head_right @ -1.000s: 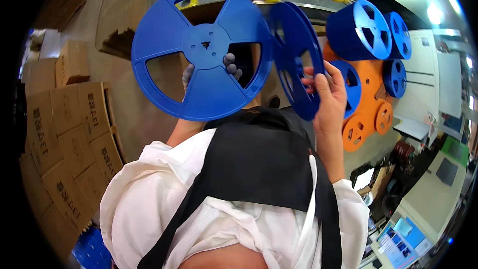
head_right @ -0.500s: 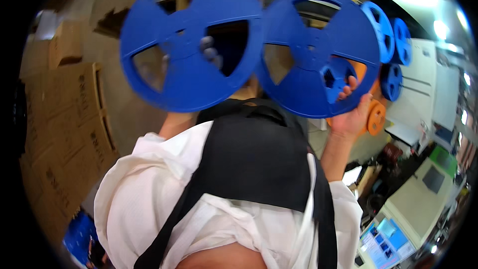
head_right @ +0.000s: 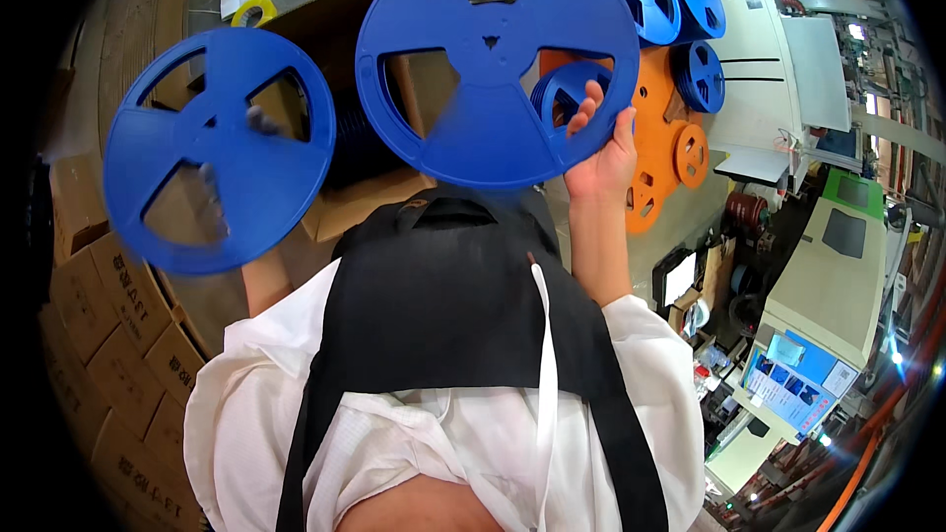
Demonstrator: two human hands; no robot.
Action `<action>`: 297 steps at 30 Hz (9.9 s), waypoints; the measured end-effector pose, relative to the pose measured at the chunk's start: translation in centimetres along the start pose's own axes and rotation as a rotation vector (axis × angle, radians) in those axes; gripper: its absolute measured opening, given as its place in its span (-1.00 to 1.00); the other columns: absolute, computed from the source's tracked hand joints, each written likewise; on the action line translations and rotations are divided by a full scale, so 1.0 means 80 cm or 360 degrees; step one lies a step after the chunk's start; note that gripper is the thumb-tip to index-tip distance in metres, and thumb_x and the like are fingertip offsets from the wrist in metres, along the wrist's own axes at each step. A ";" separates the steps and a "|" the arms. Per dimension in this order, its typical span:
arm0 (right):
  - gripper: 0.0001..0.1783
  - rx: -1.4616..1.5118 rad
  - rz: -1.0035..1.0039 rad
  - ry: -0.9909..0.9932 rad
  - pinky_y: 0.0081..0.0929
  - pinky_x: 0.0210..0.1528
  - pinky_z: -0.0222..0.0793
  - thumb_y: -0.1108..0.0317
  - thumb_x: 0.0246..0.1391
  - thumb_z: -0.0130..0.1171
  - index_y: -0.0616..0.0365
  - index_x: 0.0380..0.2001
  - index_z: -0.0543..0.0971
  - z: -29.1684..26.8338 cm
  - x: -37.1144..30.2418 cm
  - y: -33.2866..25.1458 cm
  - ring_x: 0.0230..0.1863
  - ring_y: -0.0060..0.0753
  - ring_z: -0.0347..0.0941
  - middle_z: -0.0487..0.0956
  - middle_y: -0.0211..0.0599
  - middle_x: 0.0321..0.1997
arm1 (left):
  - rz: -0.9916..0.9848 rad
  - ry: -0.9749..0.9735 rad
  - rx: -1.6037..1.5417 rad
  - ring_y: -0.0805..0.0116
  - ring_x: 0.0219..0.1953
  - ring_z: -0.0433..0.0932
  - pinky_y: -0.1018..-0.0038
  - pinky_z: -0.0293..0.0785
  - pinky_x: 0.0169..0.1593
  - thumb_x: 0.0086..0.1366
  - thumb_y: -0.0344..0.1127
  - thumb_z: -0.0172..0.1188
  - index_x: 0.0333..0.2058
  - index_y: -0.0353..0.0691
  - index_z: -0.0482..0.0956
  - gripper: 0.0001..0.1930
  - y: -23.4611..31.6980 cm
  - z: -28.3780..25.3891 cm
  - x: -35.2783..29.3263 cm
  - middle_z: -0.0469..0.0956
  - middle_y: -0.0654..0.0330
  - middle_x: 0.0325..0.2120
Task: The person picks up stacks of blue plastic spools from a conveyor and a table, then places them one by one into a cardboard box. The person continues filling the box with spools until it is full.
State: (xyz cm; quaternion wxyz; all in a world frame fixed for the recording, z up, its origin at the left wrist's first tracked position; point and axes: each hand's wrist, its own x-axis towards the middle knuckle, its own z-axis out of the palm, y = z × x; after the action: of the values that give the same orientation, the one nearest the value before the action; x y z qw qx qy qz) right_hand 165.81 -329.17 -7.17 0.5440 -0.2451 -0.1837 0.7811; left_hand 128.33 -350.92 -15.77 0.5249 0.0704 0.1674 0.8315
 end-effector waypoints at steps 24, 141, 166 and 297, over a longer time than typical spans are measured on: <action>-0.63 -0.1455 -0.0143 -0.0133 -0.33 0.30 0.13 0.40 0.25 -0.07 0.23 0.10 0.32 0.115 -0.036 0.114 0.29 -0.22 0.21 0.32 -0.12 0.23 | -0.0472 -0.0320 -0.0925 0.23 0.07 0.42 0.33 0.09 0.34 0.09 0.13 0.20 0.00 -0.30 0.36 -0.33 -0.089 0.042 -0.001 0.47 0.10 -0.13; -0.03 -0.3549 0.1414 -0.1370 0.16 0.31 -0.02 0.26 0.02 0.22 -0.37 0.36 -0.14 -0.379 0.184 0.621 0.46 -0.24 -0.25 -0.64 -0.53 0.44 | -0.1020 0.0210 0.4029 -0.11 0.26 0.08 -0.03 -0.06 0.29 0.07 -0.14 0.23 0.27 0.09 0.11 -0.23 -0.179 -0.477 0.093 0.12 -0.08 0.24; -0.32 -0.2972 -0.0207 -0.1182 0.01 0.28 0.03 0.55 -0.20 0.20 -0.01 0.11 0.39 -0.323 0.035 0.281 0.30 0.09 0.12 0.28 -0.08 0.25 | -0.1629 0.0226 0.3519 -0.09 0.30 0.02 0.08 -0.09 0.32 0.10 -0.12 0.16 0.23 -0.09 0.18 -0.30 -0.282 -0.318 -0.082 0.05 -0.11 0.26; -0.53 -0.0809 0.0394 0.0019 -0.43 -0.19 0.45 0.02 0.25 -0.06 0.29 -0.13 0.42 0.062 0.005 0.033 -0.33 -0.39 0.45 0.51 -0.27 -0.33 | -0.0283 0.0416 0.0286 0.08 -0.10 0.55 0.21 0.53 -0.01 0.22 -0.36 0.18 0.00 -0.34 0.38 -0.61 -0.026 0.038 -0.109 0.56 0.05 -0.27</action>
State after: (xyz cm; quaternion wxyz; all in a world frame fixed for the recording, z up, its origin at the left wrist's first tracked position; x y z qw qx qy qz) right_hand 160.83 -329.78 -4.67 0.3666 -0.3990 -0.3391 0.7690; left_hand 134.80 -357.27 -13.19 0.5618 -0.0068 0.3134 0.7656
